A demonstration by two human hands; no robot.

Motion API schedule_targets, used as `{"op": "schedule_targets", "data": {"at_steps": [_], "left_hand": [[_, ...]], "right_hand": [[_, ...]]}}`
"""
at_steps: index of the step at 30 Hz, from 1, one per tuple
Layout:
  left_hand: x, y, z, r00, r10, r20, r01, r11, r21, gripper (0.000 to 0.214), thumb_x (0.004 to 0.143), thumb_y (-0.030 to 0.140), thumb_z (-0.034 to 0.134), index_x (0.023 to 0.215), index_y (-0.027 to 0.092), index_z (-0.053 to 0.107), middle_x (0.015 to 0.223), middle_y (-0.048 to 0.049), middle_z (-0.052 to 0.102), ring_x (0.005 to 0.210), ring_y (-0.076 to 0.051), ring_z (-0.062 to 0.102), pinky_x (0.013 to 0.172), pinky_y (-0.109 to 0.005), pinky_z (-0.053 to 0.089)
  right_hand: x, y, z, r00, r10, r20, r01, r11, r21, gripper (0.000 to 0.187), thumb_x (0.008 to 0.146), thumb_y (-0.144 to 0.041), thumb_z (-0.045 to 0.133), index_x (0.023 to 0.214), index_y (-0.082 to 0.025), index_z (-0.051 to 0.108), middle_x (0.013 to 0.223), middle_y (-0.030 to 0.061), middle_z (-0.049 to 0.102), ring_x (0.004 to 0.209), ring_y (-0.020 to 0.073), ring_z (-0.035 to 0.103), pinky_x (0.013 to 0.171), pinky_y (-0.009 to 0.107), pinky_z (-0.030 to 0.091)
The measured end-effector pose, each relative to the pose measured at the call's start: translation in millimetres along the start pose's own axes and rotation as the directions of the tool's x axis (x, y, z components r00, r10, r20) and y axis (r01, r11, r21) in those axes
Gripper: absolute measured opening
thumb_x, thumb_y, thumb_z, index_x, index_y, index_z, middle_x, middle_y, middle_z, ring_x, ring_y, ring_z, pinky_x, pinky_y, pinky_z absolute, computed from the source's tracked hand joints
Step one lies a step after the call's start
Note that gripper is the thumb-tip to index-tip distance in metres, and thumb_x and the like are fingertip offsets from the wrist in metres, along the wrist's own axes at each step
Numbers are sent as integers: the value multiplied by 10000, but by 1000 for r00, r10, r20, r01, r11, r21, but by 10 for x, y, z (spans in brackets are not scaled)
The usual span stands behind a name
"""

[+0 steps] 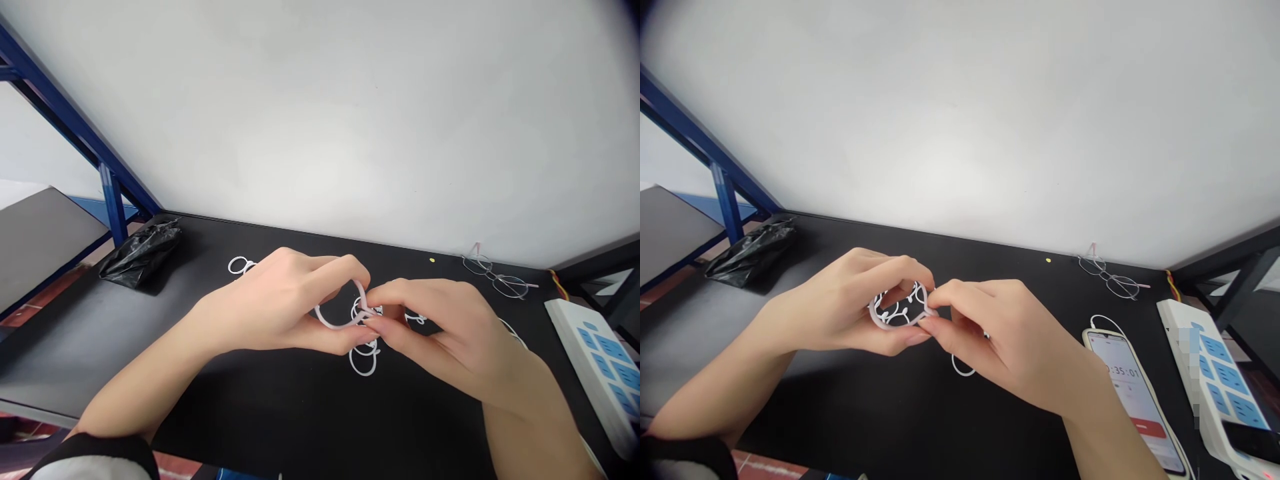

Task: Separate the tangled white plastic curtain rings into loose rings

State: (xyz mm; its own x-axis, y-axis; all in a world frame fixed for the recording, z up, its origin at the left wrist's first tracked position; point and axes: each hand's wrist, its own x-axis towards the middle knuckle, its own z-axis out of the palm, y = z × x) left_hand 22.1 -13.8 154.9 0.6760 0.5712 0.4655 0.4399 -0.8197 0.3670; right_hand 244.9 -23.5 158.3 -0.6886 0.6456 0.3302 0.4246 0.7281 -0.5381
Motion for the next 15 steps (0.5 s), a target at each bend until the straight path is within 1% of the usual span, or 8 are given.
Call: {"op": "schedule_targets", "data": {"at_steps": [4,8,11,13,15], "left_hand": [[1,-16,0,1000,-7,6,7,999,33,331,890,503,533,940,176,533,575,65,504,456,-62,388,461,-187,306],[-13,-44,-15,999,-30,10,29,997,75,463,841,611,547,978,169,534,519,85,457,437,-65,361,450,-193,285],[-20,-48,-33,999,-35,-27,37,995,95,501,817,642,555,981,169,533,504,92,432,423,-63,340,430,-197,255],[-19,-39,-38,997,-25,-78,34,992,119,419,852,584,552,932,173,530,490,98,392,414,-61,308,422,-200,235],[-16,-28,-35,993,-7,-119,25,987,156,259,915,428,519,830,184,509,483,97,352,414,-60,277,426,-203,226]], "right_hand": [[10,19,21,998,55,23,-55,998,-7,109,956,-294,509,930,-229,593,597,-58,540,511,79,460,509,201,372],[11,24,15,995,95,36,-94,995,-29,141,966,-294,479,952,-227,603,617,-46,554,510,84,455,506,209,369],[-6,36,-15,991,126,41,-124,991,-39,167,972,-305,459,967,-223,604,631,-36,570,514,88,458,505,213,363],[-8,68,-21,986,158,60,-156,987,-44,176,974,-313,451,960,-218,598,643,-32,574,517,89,451,502,215,352],[13,124,20,978,191,86,-187,981,-52,176,977,-311,438,936,-216,581,631,-39,547,513,87,425,498,214,333]]}}
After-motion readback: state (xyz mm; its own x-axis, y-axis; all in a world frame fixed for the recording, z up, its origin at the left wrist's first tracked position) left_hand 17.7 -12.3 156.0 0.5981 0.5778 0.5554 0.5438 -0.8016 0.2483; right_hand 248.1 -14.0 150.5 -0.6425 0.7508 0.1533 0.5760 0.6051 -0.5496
